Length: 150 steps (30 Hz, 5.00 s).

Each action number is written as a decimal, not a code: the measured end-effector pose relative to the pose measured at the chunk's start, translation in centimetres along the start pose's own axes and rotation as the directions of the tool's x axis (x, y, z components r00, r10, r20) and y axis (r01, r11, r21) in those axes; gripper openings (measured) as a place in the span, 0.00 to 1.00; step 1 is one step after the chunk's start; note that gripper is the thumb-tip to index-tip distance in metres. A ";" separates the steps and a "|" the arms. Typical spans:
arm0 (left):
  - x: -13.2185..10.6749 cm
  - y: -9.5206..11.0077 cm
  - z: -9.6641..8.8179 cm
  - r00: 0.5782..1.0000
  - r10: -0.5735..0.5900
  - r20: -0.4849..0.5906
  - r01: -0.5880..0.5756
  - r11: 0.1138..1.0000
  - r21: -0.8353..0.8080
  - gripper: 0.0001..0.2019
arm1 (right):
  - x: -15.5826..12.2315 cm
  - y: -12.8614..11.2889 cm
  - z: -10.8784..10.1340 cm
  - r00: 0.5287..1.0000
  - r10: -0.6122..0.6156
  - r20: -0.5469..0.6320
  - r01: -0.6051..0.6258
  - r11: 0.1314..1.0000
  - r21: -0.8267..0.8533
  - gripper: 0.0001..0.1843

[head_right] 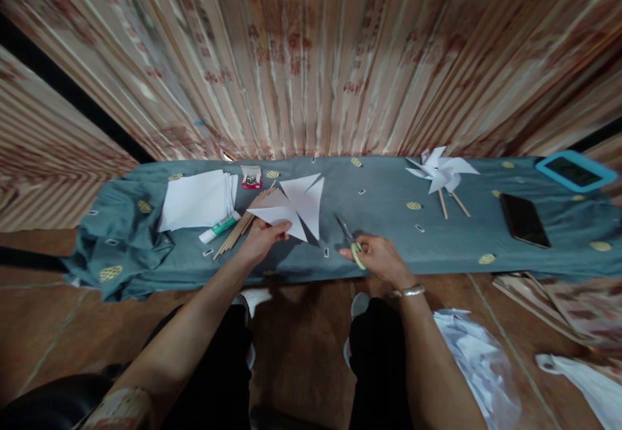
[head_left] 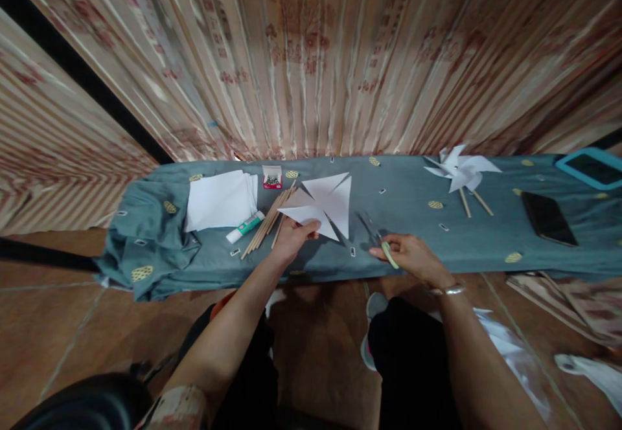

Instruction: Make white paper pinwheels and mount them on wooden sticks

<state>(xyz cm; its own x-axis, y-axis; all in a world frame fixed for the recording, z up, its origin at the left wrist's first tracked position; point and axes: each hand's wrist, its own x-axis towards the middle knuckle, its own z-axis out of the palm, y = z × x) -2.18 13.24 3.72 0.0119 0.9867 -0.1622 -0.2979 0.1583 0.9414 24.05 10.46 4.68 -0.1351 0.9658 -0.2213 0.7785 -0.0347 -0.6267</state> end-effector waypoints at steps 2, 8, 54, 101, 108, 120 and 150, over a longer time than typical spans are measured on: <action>-0.1 -0.7 0.3 0.999 -0.040 0.018 0.040 0.999 0.029 0.15 | 0.2 0.6 -0.3 0.975 0.005 -0.223 -0.070 0.957 -0.283 0.22; -0.6 -2.3 0.9 0.980 -0.178 0.089 0.173 0.983 0.057 0.18 | 1.4 0.2 0.1 0.934 -0.007 -0.358 -0.182 0.851 -0.492 0.25; -3.4 3.1 -16.9 0.938 0.348 0.008 -0.066 0.158 0.985 0.13 | 6.3 -5.8 5.8 0.879 -0.360 -0.314 0.265 0.914 -0.307 0.17; 0.5 3.1 -12.9 0.949 0.307 0.078 -0.141 0.190 0.972 0.18 | 5.4 -6.7 5.8 0.972 0.127 0.200 -0.183 -0.131 0.974 0.16; -0.1 1.9 -9.3 0.797 0.543 0.264 -0.364 0.082 0.928 0.16 | 5.7 -6.7 5.8 0.972 0.101 0.210 -0.188 -0.198 0.962 0.13; -1.4 -3.5 -0.1 0.804 0.184 0.565 -0.581 0.041 0.813 0.27 | 6.0 -6.0 4.6 0.953 0.289 0.094 -0.119 0.071 0.990 0.15; -1.2 -3.7 0.1 0.833 0.153 0.532 -0.549 0.101 0.830 0.24 | 6.3 -6.0 5.3 0.949 0.195 -0.246 0.075 0.620 0.781 0.11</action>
<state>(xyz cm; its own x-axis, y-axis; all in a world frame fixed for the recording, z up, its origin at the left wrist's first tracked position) -1.00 11.45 0.48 0.4720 0.8657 0.1664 0.7554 -0.4945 0.4299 15.26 15.37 3.08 0.1748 0.9733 -0.1487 -0.0066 -0.1498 -0.9887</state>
